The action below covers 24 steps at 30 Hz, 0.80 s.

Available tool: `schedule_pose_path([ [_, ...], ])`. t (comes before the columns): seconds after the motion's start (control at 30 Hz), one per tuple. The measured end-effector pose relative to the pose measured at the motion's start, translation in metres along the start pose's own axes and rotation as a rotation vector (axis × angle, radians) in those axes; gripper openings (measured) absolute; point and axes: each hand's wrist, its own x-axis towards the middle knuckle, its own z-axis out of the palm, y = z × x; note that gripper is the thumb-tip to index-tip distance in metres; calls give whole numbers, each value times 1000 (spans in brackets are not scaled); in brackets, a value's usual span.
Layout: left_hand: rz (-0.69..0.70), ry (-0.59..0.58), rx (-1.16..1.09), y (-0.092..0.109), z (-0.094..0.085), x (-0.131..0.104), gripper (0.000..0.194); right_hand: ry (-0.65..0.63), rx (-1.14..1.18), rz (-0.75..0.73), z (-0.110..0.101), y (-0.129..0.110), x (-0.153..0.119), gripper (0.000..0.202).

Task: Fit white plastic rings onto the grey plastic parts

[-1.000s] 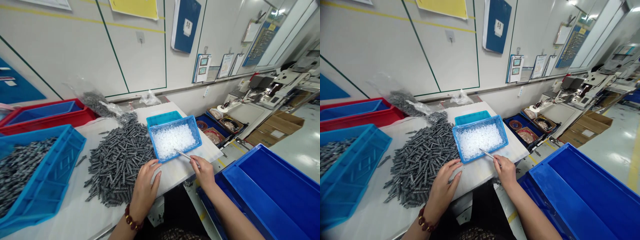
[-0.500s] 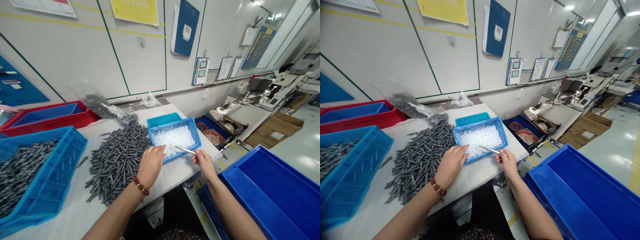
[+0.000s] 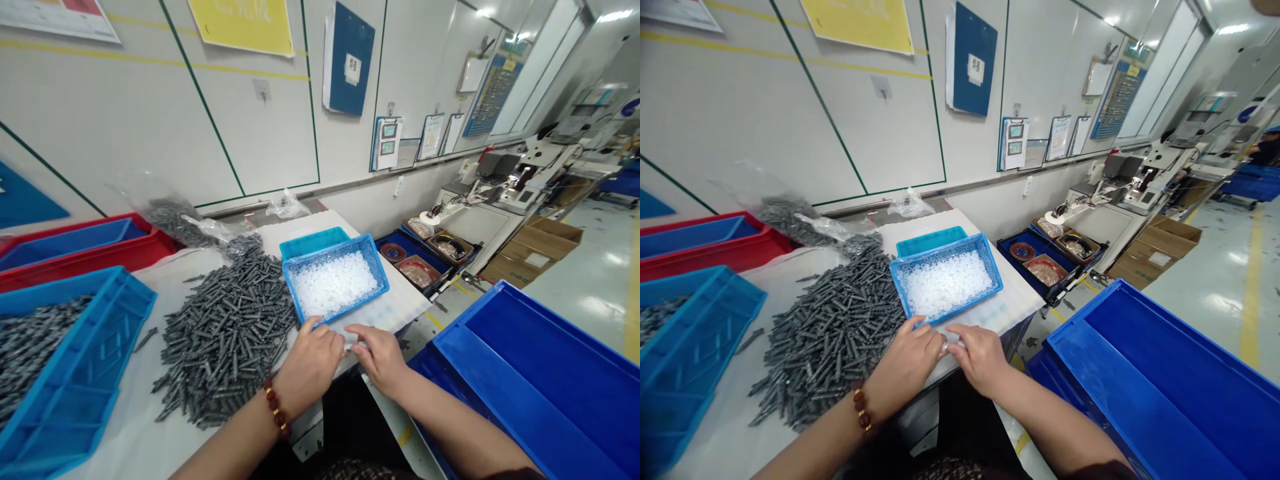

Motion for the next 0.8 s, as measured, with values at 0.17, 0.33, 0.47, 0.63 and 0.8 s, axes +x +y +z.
schedule_pose_path([
  [0.17,-47,-10,-84,15,8,3,27,-57,-9,-44,13,-4,-3,43],
  [0.33,-248,150,24,5,-3,3,34,4,180,283,-10,22,4,37],
  [0.47,-301,279,3,-10,-4,-7,33,260,84,530,-39,56,8,40],
  [0.63,-289,274,-46,-12,7,-11,30,275,8,582,-48,78,9,42],
  [0.8,-292,262,-51,-11,11,-9,30,265,18,593,-43,81,10,42],
])
